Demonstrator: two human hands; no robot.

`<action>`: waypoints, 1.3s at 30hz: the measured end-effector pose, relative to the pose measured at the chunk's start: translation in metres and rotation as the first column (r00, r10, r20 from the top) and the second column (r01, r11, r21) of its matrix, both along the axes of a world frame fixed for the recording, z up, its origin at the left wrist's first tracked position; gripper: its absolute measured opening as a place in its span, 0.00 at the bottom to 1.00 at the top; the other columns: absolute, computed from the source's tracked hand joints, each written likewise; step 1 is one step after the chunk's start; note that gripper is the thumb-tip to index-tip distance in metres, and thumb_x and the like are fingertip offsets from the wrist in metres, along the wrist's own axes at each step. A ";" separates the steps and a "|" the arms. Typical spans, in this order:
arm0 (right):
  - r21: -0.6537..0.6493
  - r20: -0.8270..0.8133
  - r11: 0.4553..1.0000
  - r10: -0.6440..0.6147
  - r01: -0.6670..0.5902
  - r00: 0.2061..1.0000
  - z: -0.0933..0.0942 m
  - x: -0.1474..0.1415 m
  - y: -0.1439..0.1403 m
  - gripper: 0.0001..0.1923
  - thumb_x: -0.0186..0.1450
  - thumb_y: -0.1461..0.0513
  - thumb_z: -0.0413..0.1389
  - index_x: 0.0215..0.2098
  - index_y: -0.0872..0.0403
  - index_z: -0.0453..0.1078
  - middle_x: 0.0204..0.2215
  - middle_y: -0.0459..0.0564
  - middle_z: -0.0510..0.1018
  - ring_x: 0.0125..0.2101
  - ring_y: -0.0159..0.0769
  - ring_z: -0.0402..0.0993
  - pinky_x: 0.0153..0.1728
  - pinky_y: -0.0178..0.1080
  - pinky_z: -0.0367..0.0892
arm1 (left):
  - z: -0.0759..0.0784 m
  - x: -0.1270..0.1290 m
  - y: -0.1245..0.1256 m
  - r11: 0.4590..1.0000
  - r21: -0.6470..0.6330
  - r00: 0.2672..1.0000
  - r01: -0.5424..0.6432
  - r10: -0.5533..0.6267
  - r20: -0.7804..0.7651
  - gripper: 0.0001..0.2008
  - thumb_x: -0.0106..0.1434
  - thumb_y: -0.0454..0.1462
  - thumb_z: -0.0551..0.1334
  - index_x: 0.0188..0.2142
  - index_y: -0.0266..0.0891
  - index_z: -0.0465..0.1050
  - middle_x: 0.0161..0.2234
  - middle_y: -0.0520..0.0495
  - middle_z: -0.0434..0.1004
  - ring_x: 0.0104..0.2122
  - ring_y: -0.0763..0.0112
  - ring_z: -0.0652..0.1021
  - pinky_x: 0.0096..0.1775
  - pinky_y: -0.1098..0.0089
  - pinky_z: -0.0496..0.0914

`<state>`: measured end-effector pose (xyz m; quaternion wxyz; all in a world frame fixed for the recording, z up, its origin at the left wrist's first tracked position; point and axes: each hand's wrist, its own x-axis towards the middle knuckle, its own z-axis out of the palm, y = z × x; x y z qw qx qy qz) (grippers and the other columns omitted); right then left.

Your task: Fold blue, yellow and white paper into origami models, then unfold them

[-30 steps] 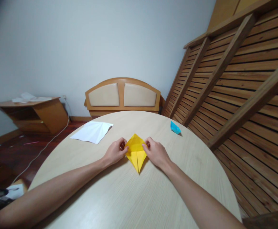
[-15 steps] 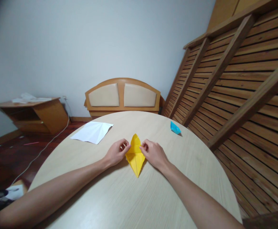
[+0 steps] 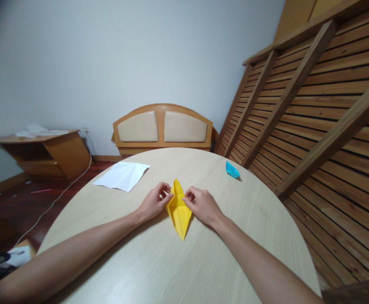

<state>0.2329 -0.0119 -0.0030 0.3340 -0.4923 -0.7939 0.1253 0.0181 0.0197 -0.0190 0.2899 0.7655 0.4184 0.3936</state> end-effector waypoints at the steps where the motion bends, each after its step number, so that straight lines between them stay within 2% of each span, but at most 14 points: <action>1: -0.005 -0.006 1.000 0.015 -0.015 1.000 0.001 -0.001 -0.001 0.04 0.66 0.59 0.57 0.35 0.52 0.71 0.30 0.46 0.79 0.31 0.36 0.75 0.36 0.37 0.65 | -0.001 0.000 0.001 1.000 0.000 1.000 0.006 -0.006 0.006 0.09 0.64 0.39 0.60 0.43 0.39 0.66 0.37 0.47 0.76 0.30 0.70 0.75 0.31 0.70 0.68; 4: -0.040 -0.035 0.998 0.053 -0.054 0.998 0.003 -0.003 -0.005 0.07 0.68 0.57 0.56 0.36 0.52 0.72 0.31 0.46 0.80 0.31 0.36 0.75 0.36 0.38 0.65 | -0.002 -0.001 0.003 1.000 -0.001 1.000 0.016 -0.016 0.014 0.10 0.63 0.38 0.60 0.44 0.39 0.65 0.36 0.47 0.75 0.30 0.70 0.75 0.31 0.70 0.68; 8: -0.094 -0.090 0.991 0.086 -0.094 0.992 0.005 -0.007 -0.007 0.13 0.71 0.57 0.50 0.34 0.52 0.73 0.31 0.47 0.80 0.32 0.36 0.74 0.35 0.38 0.65 | -0.002 0.000 0.002 0.998 -0.003 0.998 0.055 -0.055 0.036 0.10 0.63 0.38 0.61 0.43 0.39 0.65 0.36 0.48 0.74 0.30 0.71 0.74 0.30 0.71 0.68; 14: -0.120 -0.277 0.986 0.081 -0.119 0.957 -0.002 -0.006 -0.002 0.07 0.68 0.58 0.55 0.37 0.53 0.72 0.35 0.48 0.79 0.35 0.37 0.75 0.39 0.39 0.68 | 0.002 0.002 -0.002 0.990 -0.002 0.988 0.138 -0.138 0.067 0.10 0.63 0.38 0.61 0.43 0.38 0.67 0.37 0.47 0.75 0.30 0.72 0.74 0.30 0.72 0.68; 20: -0.171 -0.424 0.970 0.087 -0.173 0.902 -0.005 -0.006 -0.001 0.08 0.66 0.58 0.57 0.40 0.53 0.70 0.39 0.49 0.78 0.39 0.37 0.75 0.41 0.39 0.71 | 0.002 0.003 -0.004 0.978 -0.024 0.977 0.206 -0.204 0.066 0.10 0.64 0.40 0.63 0.42 0.37 0.68 0.35 0.48 0.75 0.30 0.72 0.74 0.29 0.73 0.67; 30: -0.058 -0.322 0.987 0.125 -0.151 0.938 0.001 -0.008 -0.005 0.08 0.65 0.60 0.58 0.42 0.53 0.75 0.39 0.50 0.80 0.36 0.36 0.75 0.40 0.40 0.72 | 0.007 0.003 -0.006 0.985 -0.004 0.982 0.170 -0.169 0.080 0.08 0.65 0.41 0.61 0.37 0.37 0.71 0.33 0.48 0.76 0.30 0.72 0.74 0.31 0.72 0.68; 39: -0.087 -0.342 0.987 0.100 -0.138 0.934 0.000 -0.009 -0.004 0.10 0.66 0.59 0.56 0.40 0.53 0.78 0.36 0.51 0.82 0.36 0.38 0.77 0.38 0.39 0.73 | 0.008 0.003 -0.007 0.984 -0.042 0.982 0.175 -0.172 0.074 0.09 0.62 0.41 0.63 0.33 0.37 0.71 0.30 0.49 0.75 0.29 0.72 0.73 0.29 0.73 0.66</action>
